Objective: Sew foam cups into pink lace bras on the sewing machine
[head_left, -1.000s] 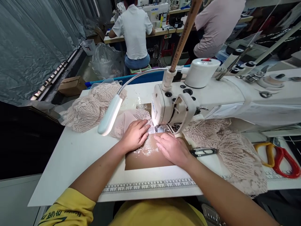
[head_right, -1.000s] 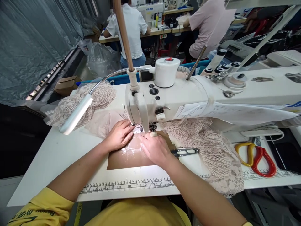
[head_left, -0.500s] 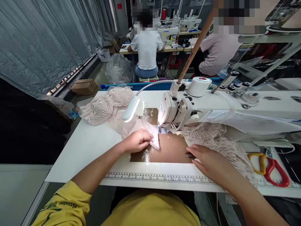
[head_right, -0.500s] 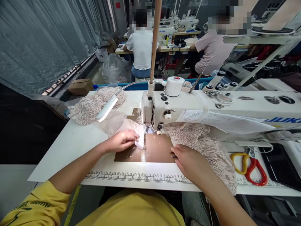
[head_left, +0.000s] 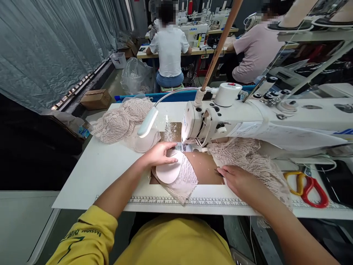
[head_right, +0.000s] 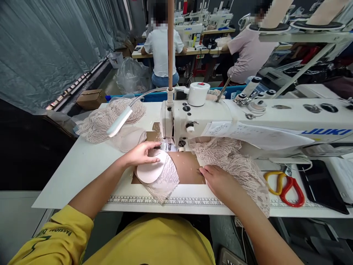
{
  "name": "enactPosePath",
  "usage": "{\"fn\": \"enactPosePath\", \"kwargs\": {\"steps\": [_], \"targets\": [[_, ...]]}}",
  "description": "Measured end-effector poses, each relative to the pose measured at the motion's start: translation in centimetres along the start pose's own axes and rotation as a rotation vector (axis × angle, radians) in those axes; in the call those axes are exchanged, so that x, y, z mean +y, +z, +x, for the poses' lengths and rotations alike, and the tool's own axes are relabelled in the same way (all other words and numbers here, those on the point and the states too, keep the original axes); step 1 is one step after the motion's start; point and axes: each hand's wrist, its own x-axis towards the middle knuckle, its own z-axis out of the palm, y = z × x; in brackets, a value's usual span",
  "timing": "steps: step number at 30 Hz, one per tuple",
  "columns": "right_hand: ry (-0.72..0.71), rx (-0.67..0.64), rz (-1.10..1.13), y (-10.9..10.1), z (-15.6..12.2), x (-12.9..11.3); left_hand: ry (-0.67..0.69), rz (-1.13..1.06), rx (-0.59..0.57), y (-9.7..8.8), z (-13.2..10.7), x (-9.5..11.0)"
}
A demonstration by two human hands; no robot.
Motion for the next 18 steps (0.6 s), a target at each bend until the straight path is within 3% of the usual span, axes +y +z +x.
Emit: {"fn": "enactPosePath", "kwargs": {"steps": [6, 10, 12, 14, 18], "targets": [[0.119, 0.153, 0.011, 0.2, -0.7, 0.3, -0.058, -0.217, -0.010, 1.4, 1.0, -0.5], [0.259, 0.276, 0.215, -0.8, 0.4, -1.6, -0.082, -0.458, -0.058, 1.9, 0.7, -1.0], [0.334, 0.216, 0.436, -1.2, 1.7, -2.9, -0.118, -0.553, -0.082, 2.0, 0.6, -1.1], [0.390, 0.059, 0.671, -1.4, 3.4, -4.0, -0.138, -0.643, -0.099, 2.2, 0.4, -1.1], [0.387, -0.018, 0.848, -1.2, 6.8, -4.9, -0.130, -0.765, -0.141, 2.5, 0.0, -0.7]]}}
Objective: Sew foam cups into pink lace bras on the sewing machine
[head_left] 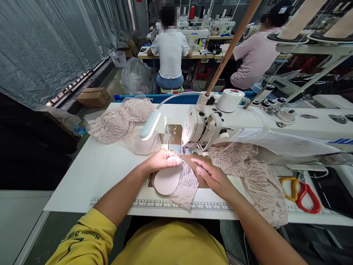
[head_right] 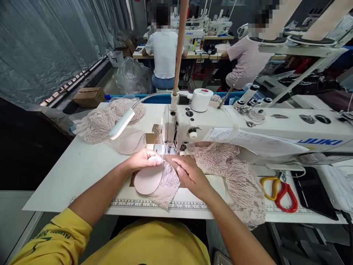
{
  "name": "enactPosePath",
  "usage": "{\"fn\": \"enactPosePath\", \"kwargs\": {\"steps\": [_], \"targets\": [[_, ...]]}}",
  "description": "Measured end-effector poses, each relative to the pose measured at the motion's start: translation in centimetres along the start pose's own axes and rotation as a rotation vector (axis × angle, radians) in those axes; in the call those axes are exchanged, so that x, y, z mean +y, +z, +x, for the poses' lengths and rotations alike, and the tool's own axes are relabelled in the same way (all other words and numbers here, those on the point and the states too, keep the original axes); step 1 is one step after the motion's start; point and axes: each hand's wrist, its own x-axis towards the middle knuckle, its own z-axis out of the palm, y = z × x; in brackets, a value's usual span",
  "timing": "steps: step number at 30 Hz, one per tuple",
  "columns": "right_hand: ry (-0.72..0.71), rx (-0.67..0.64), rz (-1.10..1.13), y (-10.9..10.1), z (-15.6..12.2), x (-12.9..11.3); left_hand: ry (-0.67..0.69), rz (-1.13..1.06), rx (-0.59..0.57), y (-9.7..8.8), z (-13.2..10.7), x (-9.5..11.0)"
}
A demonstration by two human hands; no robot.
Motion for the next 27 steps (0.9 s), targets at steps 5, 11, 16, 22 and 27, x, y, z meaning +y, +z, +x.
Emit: {"fn": "enactPosePath", "kwargs": {"steps": [5, 11, 16, 22, 27], "targets": [[-0.128, -0.078, 0.084, 0.4, 2.8, -0.7, 0.094, -0.047, -0.069, 0.2, -0.2, 0.1], [-0.037, -0.110, 0.159, 1.0, 3.6, -0.9, 0.083, 0.018, -0.075, 0.4, -0.2, 0.1], [0.019, -0.129, 0.236, 1.8, 3.8, -0.8, 0.070, 0.016, -0.086, 0.6, -0.2, 0.1], [0.038, -0.095, 0.303, 2.5, 4.1, -0.5, 0.070, 0.084, -0.113, 0.4, 0.0, -0.2], [0.161, -0.069, 0.575, 3.4, 4.0, 0.5, 0.054, 0.072, -0.095, 0.7, 0.3, -0.4]]}}
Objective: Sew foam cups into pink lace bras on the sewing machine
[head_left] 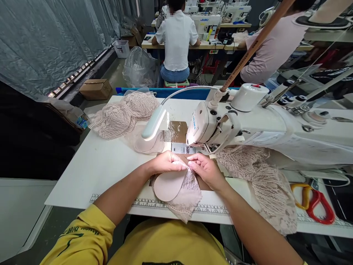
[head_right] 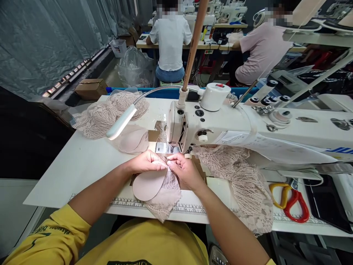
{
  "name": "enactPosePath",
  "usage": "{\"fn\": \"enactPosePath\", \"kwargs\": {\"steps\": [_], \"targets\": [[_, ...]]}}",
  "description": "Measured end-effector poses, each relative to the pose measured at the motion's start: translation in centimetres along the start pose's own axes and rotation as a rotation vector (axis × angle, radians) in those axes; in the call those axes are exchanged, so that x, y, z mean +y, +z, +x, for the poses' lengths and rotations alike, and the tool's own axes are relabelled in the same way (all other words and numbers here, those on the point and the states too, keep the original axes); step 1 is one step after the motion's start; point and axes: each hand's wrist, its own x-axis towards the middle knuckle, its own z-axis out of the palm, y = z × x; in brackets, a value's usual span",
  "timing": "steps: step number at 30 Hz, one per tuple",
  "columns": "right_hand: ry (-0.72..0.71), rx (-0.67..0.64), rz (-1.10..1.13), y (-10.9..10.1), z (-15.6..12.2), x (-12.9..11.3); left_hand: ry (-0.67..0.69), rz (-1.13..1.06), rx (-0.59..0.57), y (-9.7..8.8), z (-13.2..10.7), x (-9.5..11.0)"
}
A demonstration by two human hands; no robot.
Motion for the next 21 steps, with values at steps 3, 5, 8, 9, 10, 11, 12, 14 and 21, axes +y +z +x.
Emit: {"fn": "enactPosePath", "kwargs": {"steps": [3, 5, 8, 9, 10, 11, 12, 14, 21], "targets": [[0.029, -0.064, 0.056, 0.2, 0.1, 0.0, 0.017, 0.038, -0.043, -0.4, -0.1, 0.4], [0.032, -0.135, -0.021, 0.0, 0.1, -0.3, 0.020, 0.106, -0.099, -1.2, -0.6, 1.0], [0.048, -0.190, -0.185, -0.8, 0.1, -0.8, -0.017, 0.241, -0.123, -2.6, -1.5, 1.9], [0.047, -0.204, -0.208, -1.0, 0.1, -0.8, -0.025, 0.279, -0.115, -2.9, -1.8, 2.1], [0.039, -0.212, -0.209, -1.1, 0.1, -0.8, -0.023, 0.307, -0.106, -3.1, -1.9, 2.3], [0.027, -0.209, -0.198, -1.1, 0.1, -0.8, -0.012, 0.329, -0.098, -3.0, -2.0, 2.4], [0.015, -0.196, -0.188, -1.0, 0.2, -0.8, 0.005, 0.348, -0.091, -2.8, -2.0, 2.4], [-0.002, -0.151, -0.188, -0.5, 0.3, -0.7, 0.039, 0.375, -0.071, -2.0, -1.9, 2.4], [-0.045, -0.177, -0.120, -0.1, -0.2, -0.9, 0.113, 0.446, 0.185, -1.6, -3.6, 3.5]]}}
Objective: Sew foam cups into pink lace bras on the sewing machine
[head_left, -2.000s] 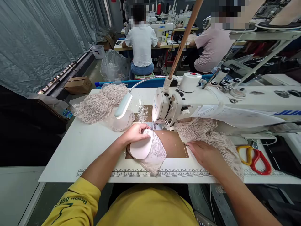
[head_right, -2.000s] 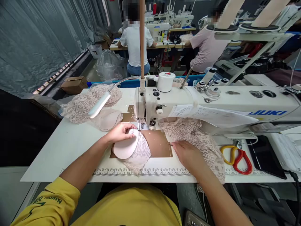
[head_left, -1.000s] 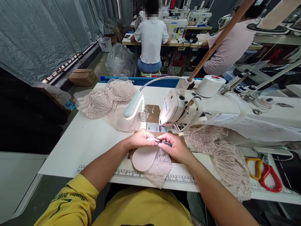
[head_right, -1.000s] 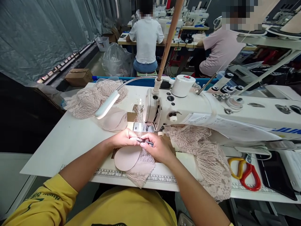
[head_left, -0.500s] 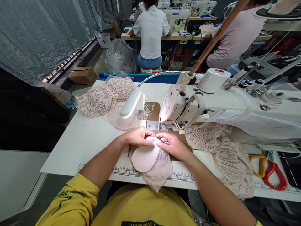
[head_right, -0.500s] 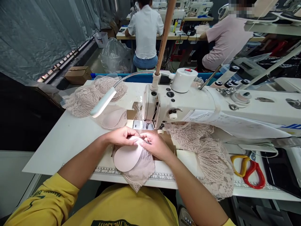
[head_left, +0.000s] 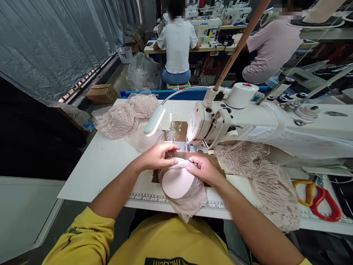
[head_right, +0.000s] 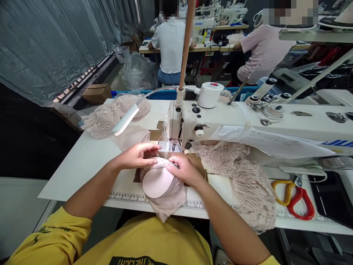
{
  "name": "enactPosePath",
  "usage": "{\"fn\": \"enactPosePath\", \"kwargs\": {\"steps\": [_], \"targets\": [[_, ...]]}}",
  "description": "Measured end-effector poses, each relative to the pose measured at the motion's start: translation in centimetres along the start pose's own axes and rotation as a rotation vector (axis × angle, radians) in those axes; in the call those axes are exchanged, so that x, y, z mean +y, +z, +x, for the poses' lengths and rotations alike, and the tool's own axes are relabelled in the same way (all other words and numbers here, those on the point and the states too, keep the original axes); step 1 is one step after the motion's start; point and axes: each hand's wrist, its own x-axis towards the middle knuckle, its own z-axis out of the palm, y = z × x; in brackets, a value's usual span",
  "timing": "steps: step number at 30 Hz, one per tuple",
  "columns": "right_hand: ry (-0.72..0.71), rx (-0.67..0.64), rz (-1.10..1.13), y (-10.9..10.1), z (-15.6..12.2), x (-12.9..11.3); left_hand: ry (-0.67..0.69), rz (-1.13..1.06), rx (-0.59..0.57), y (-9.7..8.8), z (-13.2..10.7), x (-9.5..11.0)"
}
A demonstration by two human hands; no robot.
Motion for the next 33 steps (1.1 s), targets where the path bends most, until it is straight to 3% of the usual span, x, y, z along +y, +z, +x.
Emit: {"fn": "enactPosePath", "kwargs": {"steps": [3, 5, 9, 14, 16, 19, 24, 33], "targets": [[-0.037, 0.019, 0.014, -0.4, -0.6, -0.4, -0.228, 0.033, -0.057, -1.5, -1.7, -0.2], [-0.065, 0.022, 0.030, -0.6, -0.9, -0.6, -0.346, -0.107, -0.133, -1.6, -2.5, -0.7], [-0.101, -0.017, 0.105, -0.7, -1.3, -1.0, -0.366, -0.569, -0.178, 0.3, -2.9, -1.5], [-0.034, -0.180, 0.135, -0.5, -1.4, -0.5, -0.393, -0.676, -0.018, 2.4, -2.0, -1.4], [0.025, -0.206, 0.099, -0.4, -1.4, -0.1, -0.382, -0.641, 0.028, 2.5, -1.8, -1.3], [0.075, -0.098, 0.021, -0.5, -1.3, 0.4, -0.288, -0.558, 0.065, 2.6, -1.6, -1.2], [-0.047, 0.098, -0.112, -1.0, -1.2, 0.6, -0.163, -0.452, 0.049, 3.2, -1.6, -1.0], [-0.130, -0.001, -0.042, 0.3, -1.4, -0.8, -0.063, -0.414, -0.045, 4.8, -0.7, -1.5]]}}
